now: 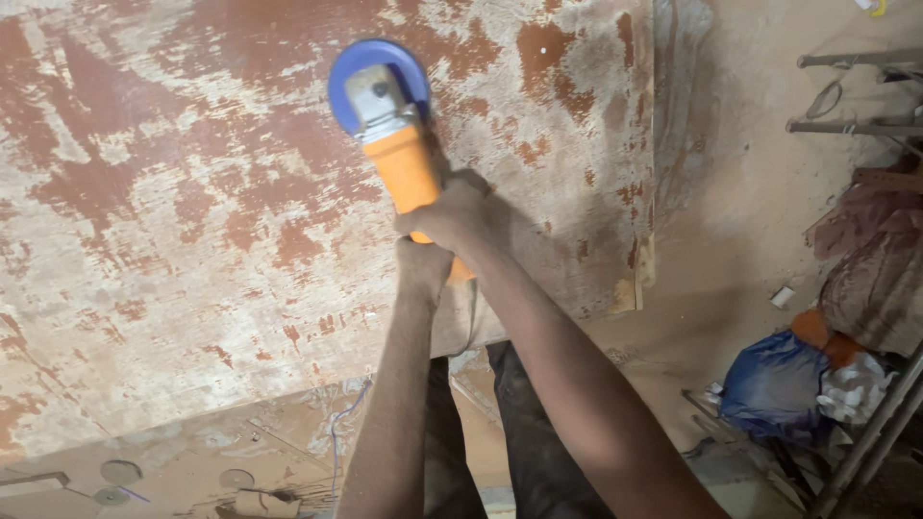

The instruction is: The person uses a handheld electric sander with a blue pad to sand a large, reddish-brown wooden surface. The person moves the sander in circular and sweeping motions across the board, removing the top layer to reveal a lighter, unfinished wood surface underneath.

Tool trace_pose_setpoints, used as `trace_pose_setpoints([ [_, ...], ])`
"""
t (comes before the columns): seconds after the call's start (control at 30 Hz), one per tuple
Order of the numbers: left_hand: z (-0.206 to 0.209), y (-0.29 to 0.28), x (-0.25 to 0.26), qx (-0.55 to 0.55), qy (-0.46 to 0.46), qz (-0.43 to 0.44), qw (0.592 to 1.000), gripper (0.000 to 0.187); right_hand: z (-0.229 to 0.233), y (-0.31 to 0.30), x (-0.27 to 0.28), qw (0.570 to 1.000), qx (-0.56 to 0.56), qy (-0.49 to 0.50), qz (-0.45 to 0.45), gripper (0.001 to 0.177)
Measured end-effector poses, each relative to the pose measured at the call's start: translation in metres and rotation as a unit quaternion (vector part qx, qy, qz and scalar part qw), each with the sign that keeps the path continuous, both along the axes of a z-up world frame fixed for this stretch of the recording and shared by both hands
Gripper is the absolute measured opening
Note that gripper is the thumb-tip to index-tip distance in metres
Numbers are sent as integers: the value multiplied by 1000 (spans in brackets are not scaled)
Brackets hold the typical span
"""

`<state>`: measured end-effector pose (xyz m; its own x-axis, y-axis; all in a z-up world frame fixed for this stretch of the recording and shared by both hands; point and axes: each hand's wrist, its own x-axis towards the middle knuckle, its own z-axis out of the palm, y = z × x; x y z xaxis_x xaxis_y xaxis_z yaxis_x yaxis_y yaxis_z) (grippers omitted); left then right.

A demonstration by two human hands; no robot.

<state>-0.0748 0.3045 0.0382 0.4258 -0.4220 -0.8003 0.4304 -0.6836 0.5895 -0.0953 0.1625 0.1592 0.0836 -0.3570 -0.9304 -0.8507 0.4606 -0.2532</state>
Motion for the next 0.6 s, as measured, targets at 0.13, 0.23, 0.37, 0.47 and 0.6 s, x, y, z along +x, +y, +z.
trace_pose_setpoints([
  [0.13,-10,-17,-35,-9,-12,-90,996,52,-33,0,-44,996,-31,-9,-77,65],
  [0.23,-9,-36,-60,-18,-21,-138,990,54,-63,-4,-81,991,-57,-41,-113,59],
  [0.37,13,-61,-76,-11,-47,-186,981,63,-82,-7,-114,975,-70,-62,-199,58],
  [0.47,30,-71,-87,14,22,-132,991,68,-81,-9,-132,962,-64,-110,-243,56],
  [0.6,29,-71,-89,27,-51,-230,971,69,-56,-7,-135,968,-11,-16,-252,64],
])
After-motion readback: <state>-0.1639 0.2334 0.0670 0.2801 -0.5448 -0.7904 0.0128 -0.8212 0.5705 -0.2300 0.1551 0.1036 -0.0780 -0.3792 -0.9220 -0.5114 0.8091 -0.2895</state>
